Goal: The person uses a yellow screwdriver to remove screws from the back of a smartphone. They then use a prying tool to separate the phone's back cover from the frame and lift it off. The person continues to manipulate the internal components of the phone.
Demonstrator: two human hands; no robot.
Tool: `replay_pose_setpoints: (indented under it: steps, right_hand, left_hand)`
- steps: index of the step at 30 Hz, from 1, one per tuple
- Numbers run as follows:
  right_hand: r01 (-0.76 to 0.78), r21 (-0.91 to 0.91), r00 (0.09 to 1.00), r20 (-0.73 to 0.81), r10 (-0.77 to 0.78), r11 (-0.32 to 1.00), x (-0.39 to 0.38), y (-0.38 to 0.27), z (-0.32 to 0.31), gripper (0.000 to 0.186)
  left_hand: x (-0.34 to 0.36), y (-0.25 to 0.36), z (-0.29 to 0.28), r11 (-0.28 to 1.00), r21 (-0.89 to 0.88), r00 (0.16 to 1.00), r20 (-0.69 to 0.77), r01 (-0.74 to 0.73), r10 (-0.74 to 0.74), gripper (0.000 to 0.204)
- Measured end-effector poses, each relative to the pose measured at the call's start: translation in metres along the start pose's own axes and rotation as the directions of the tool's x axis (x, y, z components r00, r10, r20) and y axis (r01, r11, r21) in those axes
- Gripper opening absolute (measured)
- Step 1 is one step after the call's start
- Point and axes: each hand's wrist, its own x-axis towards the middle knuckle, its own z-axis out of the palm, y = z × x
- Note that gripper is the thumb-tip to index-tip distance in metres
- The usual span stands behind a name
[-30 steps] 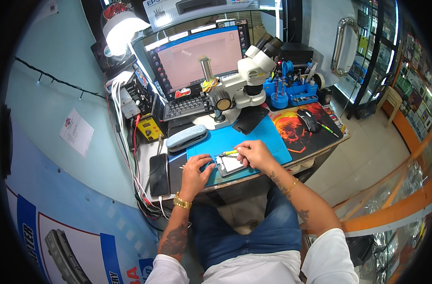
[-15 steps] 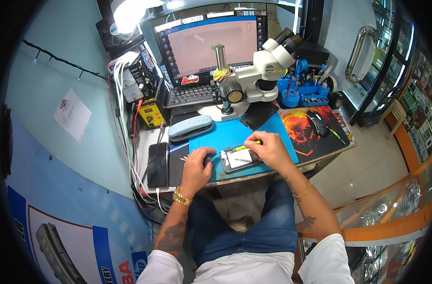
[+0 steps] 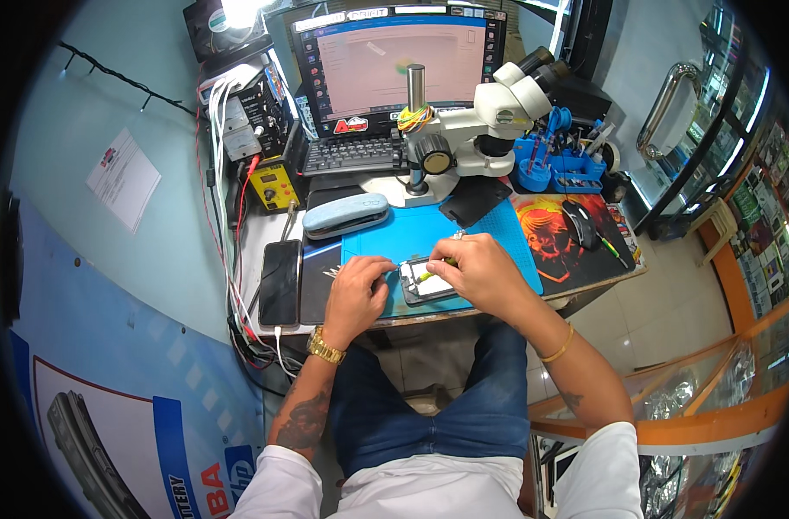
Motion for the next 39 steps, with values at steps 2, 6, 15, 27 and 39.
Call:
replay_pose_setpoints:
  steps: [2, 6, 15, 27, 39]
  right_hand:
    - [0.001, -0.063, 1.0, 0.013, 0.0, 0.998, 0.002, 0.0, 0.003, 0.018]
    - [-0.033, -0.08, 0.999, 0.019, 0.035, 0.996, 0.004, -0.002, 0.005, 0.018]
    - [0.183, -0.299, 0.982, 0.091, -0.163, 0.937, 0.024, -0.005, 0.007, 0.017]
    - [0.38, -0.248, 0.918, -0.021, -0.397, 0.891, 0.04, -0.003, 0.03, 0.025]
    - [0.235, -0.441, 0.924, 0.378, -0.059, 0.866, 0.06, -0.046, 0.017, 0.044]
  left_hand:
    - [-0.001, -0.001, 0.0, 1.0, 0.003, 1.0, 0.002, 0.001, -0.001, 0.024]
    - [-0.001, -0.003, 0.0, 1.0, -0.006, 1.0, 0.005, -0.006, 0.006, 0.024]
    - [-0.004, 0.005, 0.003, 0.979, -0.175, 0.987, 0.102, -0.108, 0.127, 0.034]
    - [0.0, 0.015, 0.0, 0.893, -0.389, 0.954, 0.272, 0.225, -0.122, 0.023]
    - [0.016, 0.006, 0.012, 0.955, -0.293, 0.992, -0.095, 0.051, -0.082, 0.009]
